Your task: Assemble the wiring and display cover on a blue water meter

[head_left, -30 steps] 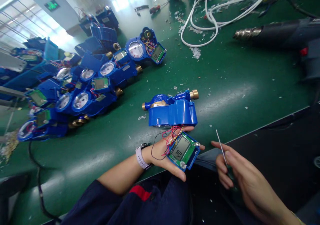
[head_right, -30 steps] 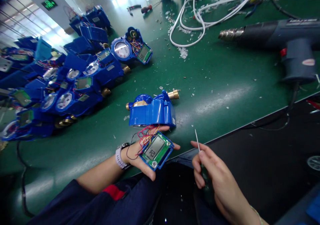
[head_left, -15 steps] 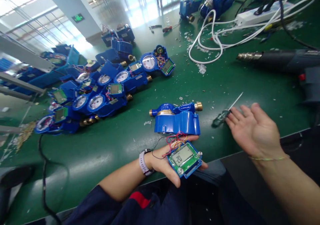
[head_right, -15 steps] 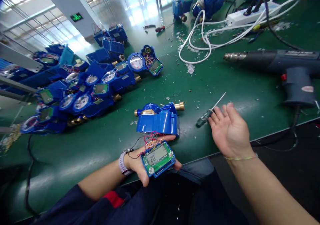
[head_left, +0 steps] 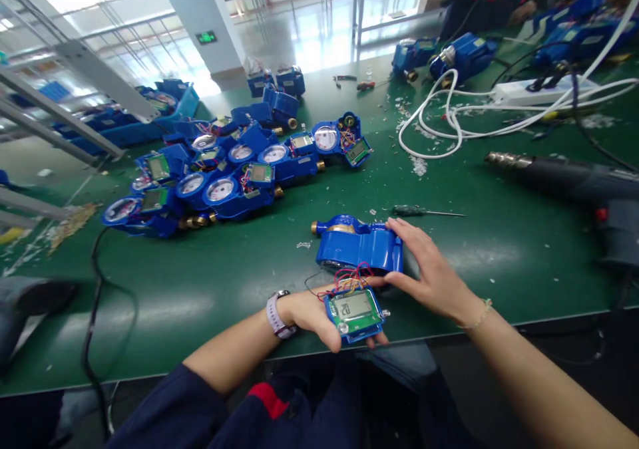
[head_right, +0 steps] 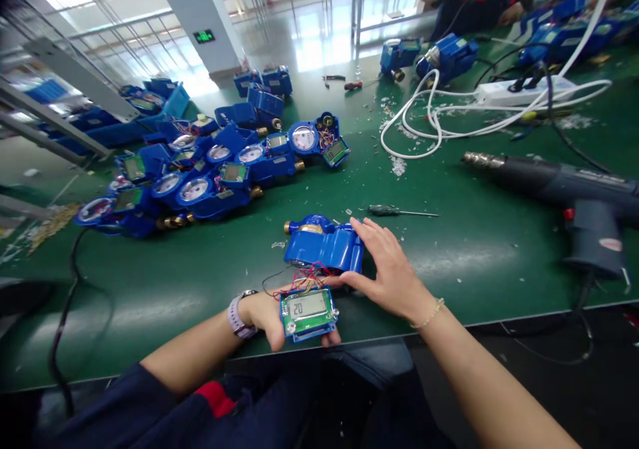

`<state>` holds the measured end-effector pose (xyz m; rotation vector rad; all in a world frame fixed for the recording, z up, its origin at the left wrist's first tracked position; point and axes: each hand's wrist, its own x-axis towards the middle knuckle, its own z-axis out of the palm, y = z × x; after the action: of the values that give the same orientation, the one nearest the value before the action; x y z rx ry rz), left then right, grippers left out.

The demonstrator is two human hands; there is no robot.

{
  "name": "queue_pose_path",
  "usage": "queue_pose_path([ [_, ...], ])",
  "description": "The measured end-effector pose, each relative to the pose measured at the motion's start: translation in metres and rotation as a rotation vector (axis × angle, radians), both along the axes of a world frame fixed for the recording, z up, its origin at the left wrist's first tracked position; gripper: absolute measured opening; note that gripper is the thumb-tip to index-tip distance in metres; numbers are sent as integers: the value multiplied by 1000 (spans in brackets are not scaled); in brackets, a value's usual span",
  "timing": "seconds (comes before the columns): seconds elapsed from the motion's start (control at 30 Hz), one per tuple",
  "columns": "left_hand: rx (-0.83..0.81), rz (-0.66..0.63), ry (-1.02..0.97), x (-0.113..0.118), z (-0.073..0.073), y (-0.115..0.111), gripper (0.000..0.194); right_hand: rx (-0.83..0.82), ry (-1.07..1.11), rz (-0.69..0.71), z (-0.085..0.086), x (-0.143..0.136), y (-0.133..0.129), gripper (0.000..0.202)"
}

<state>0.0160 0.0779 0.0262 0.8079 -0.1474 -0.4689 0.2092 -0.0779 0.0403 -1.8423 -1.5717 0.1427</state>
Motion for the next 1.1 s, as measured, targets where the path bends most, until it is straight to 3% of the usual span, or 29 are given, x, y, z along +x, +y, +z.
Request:
queue_pose_path([
  [0.17,66,252,6,-15,12,3,91,6,-21,-133,9,-2,8,65],
  [0.27,122,343,66,-28,11,8,85,-26,61,-239,13,-12,9,66],
  [0.37,149,498,136,-39,5,17,83,-98,185,-359,16,-19,8,67],
  [0.53,200,782,211,-43,4,29,60,-224,549,-483,18,-24,2,74],
  [0.6,251,808,204,-39,10,32,59,-239,700,-480,16,-24,0,79],
  [0.73,420,735,108,-26,28,36,58,-216,837,-501,13,-24,-6,86],
  [0.83,496,773,59,-13,37,37,51,-184,938,-503,11,-27,-12,74],
  [0.93,558,841,10,1,40,35,44,-126,1059,-460,6,-32,-19,53],
  [1.1,642,944,1,20,38,24,38,-45,1165,-463,-7,-45,-32,53],
])
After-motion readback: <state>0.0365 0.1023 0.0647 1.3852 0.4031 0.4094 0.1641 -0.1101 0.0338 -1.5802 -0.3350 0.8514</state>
